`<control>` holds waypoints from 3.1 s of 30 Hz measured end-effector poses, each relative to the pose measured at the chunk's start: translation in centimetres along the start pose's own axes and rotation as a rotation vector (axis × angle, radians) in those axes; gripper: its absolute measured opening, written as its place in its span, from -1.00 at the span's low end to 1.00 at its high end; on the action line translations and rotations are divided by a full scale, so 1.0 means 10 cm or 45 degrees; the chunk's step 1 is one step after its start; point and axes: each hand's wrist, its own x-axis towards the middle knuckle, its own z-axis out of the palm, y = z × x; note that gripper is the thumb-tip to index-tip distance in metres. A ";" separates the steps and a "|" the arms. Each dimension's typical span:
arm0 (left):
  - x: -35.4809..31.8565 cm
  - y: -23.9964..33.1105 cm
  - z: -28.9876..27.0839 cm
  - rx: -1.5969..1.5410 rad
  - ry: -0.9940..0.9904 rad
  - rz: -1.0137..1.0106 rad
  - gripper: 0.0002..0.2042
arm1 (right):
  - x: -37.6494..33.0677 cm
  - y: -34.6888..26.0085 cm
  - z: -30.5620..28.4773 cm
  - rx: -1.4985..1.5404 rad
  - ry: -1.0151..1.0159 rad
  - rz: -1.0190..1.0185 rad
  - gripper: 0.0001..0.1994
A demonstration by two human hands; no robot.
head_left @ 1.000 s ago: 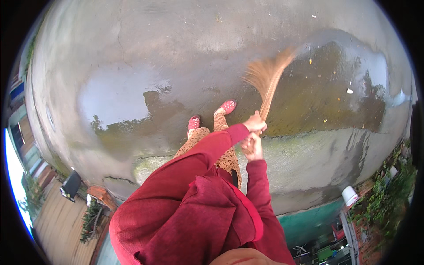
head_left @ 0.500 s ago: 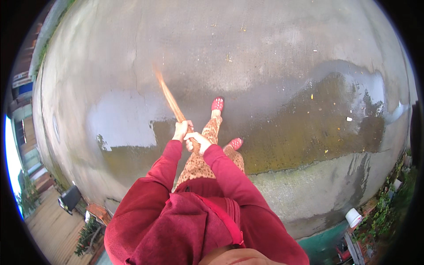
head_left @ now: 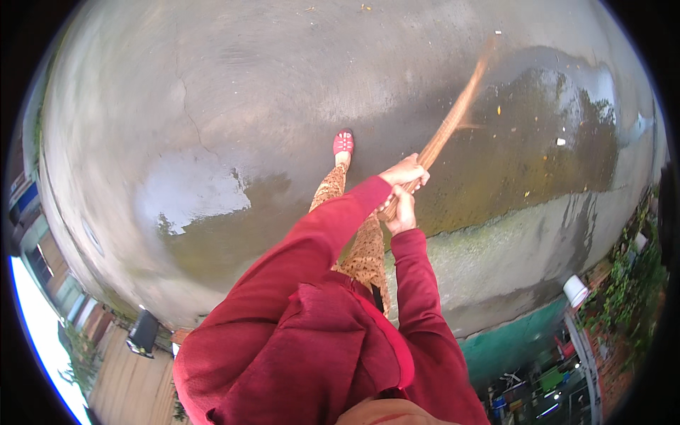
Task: The person sweeps a wet concrete outdoor area with a traditional broom, moving debris and leaves into a pile. The person walks around the area while sweeping, adjusting position to gather scattered debris.
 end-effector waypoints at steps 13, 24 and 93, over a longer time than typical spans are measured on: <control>-1.27 -0.83 -0.16 0.207 0.962 -0.428 -0.83 | -0.26 0.94 -0.57 0.348 -0.650 0.793 -0.85; -0.27 -1.52 1.83 0.147 0.016 -0.101 -0.53 | -0.72 0.44 -2.33 0.121 -0.037 0.102 -0.86; 4.26 4.21 0.36 1.112 0.518 -0.188 -0.17 | 2.81 -4.91 0.74 0.848 -0.277 0.197 -0.88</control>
